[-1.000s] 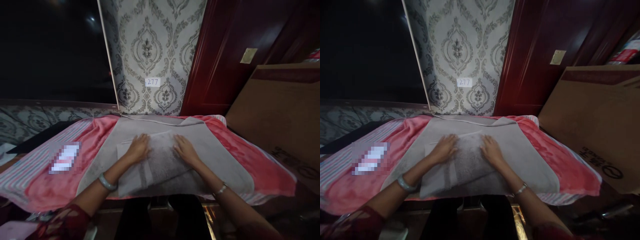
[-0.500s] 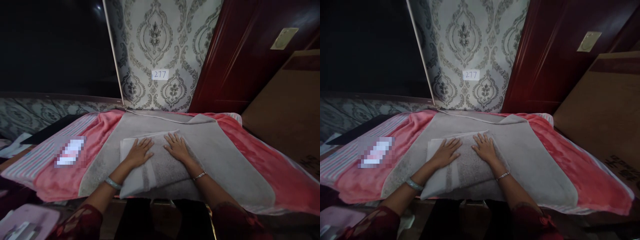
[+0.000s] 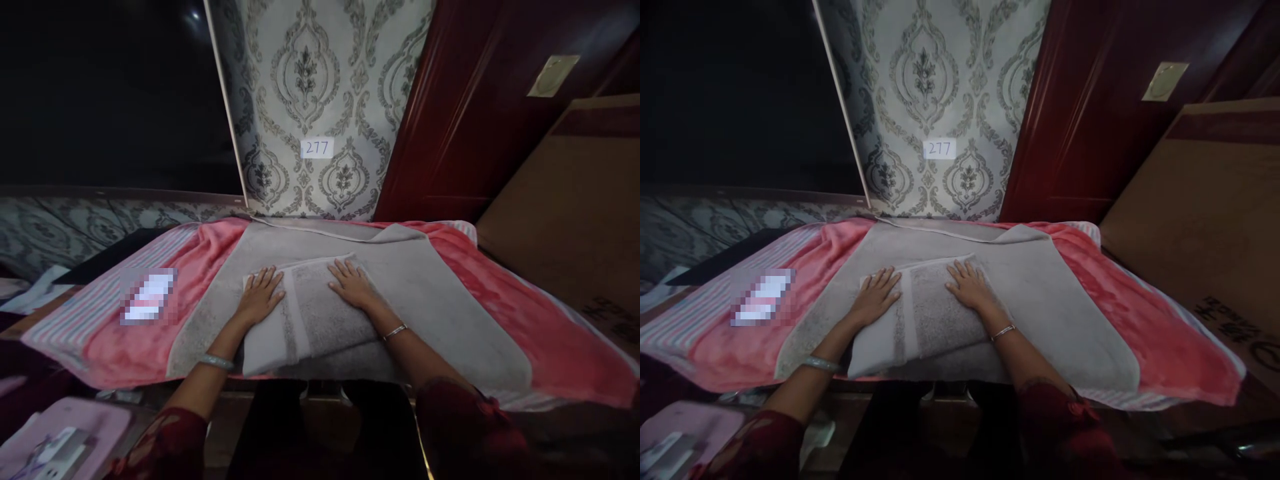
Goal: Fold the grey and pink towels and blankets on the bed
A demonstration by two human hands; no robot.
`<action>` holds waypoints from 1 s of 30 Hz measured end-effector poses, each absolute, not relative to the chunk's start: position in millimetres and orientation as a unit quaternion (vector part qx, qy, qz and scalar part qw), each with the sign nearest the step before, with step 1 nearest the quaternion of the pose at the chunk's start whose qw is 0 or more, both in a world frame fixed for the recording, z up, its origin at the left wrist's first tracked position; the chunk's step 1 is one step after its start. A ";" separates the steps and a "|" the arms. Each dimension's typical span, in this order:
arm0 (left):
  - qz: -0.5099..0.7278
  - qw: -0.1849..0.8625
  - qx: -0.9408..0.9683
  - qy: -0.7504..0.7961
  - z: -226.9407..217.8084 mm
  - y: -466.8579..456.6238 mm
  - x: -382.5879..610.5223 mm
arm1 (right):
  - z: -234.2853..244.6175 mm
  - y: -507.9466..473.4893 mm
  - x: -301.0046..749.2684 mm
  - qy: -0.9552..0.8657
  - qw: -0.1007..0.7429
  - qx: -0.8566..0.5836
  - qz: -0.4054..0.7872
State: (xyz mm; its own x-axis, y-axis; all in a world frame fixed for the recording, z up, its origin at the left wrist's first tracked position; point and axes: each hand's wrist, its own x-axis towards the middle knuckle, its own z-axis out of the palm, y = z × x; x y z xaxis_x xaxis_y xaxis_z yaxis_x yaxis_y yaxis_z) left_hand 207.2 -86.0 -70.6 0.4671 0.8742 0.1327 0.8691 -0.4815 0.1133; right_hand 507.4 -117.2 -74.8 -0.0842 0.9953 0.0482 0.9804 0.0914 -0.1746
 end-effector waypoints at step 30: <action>0.033 0.003 0.832 0.554 -67.6 -165.0 260.3 | -74.0 -97.9 553.0 -0.659 0.074 -0.740 0.110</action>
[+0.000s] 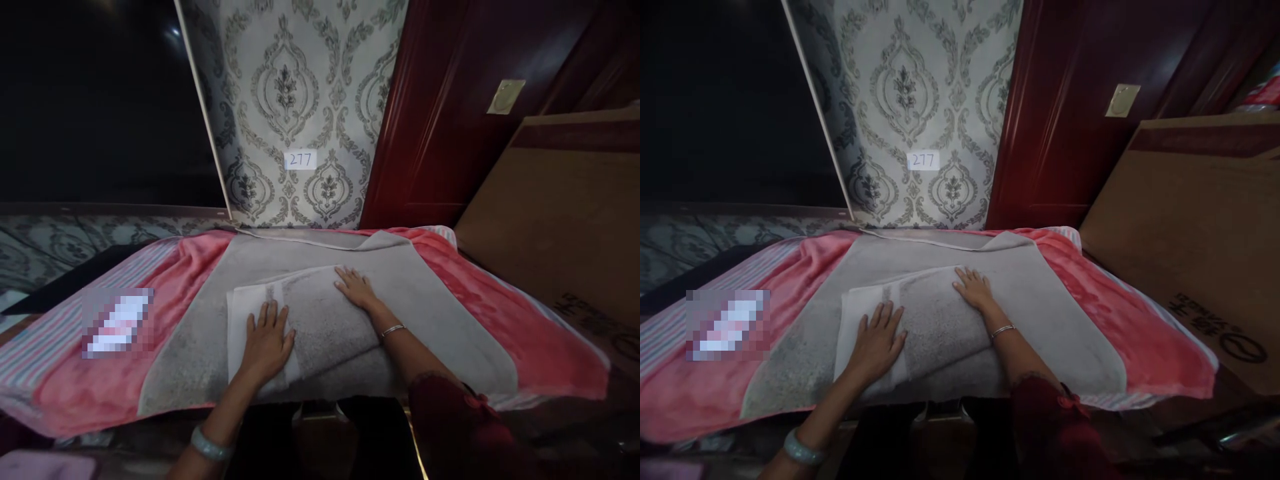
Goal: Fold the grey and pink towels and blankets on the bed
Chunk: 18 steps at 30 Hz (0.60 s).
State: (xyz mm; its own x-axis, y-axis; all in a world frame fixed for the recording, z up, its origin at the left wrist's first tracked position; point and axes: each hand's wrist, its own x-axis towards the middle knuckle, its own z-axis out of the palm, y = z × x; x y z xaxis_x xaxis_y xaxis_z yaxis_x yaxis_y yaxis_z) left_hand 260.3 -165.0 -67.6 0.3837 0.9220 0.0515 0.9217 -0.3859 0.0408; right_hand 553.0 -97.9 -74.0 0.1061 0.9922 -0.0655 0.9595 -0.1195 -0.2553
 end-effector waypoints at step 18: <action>0.051 0.015 0.824 0.564 -65.2 -163.2 259.5 | -68.0 -179.1 485.7 -0.734 0.041 -0.675 0.061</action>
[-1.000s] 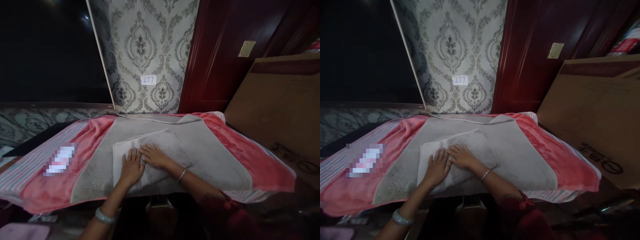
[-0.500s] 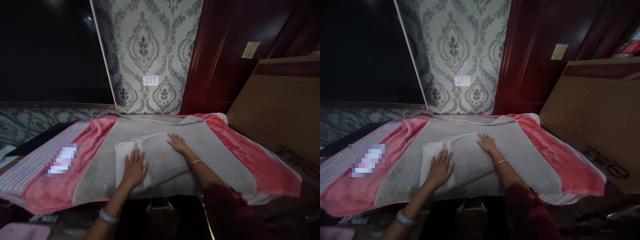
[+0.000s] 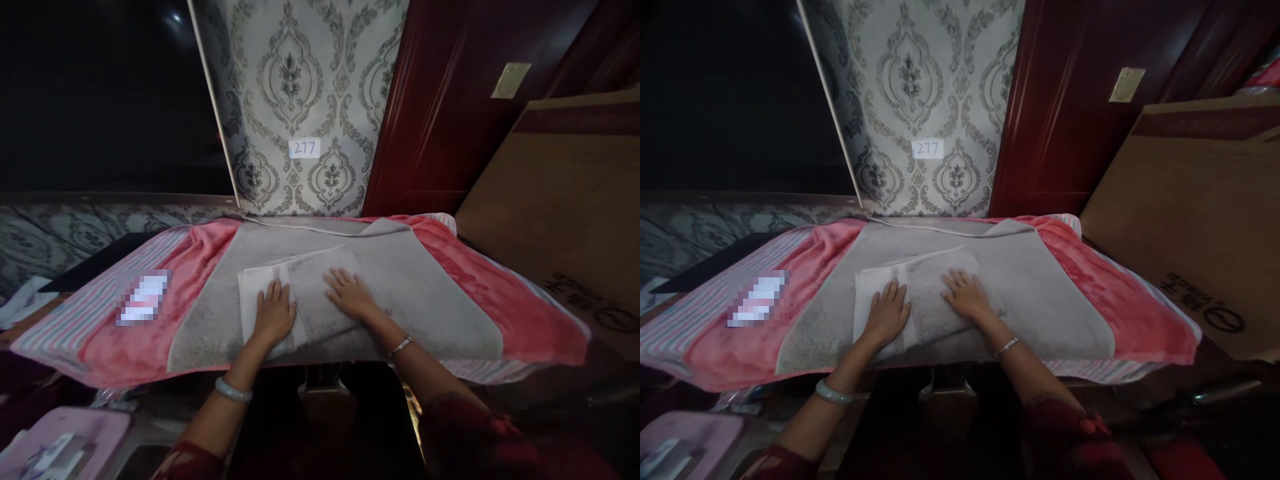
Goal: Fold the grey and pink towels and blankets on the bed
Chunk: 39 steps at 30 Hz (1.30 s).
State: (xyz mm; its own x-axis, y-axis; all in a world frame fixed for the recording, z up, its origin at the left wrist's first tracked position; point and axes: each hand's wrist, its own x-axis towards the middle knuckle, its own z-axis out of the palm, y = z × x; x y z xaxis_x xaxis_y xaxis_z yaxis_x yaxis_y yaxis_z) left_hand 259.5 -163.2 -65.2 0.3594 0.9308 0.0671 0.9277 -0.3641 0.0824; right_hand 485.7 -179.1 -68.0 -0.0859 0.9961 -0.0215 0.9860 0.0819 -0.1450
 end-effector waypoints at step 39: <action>0.134 -0.048 0.783 0.605 -57.3 -87.5 207.4 | -75.6 -188.4 580.5 -0.541 0.172 -0.822 0.056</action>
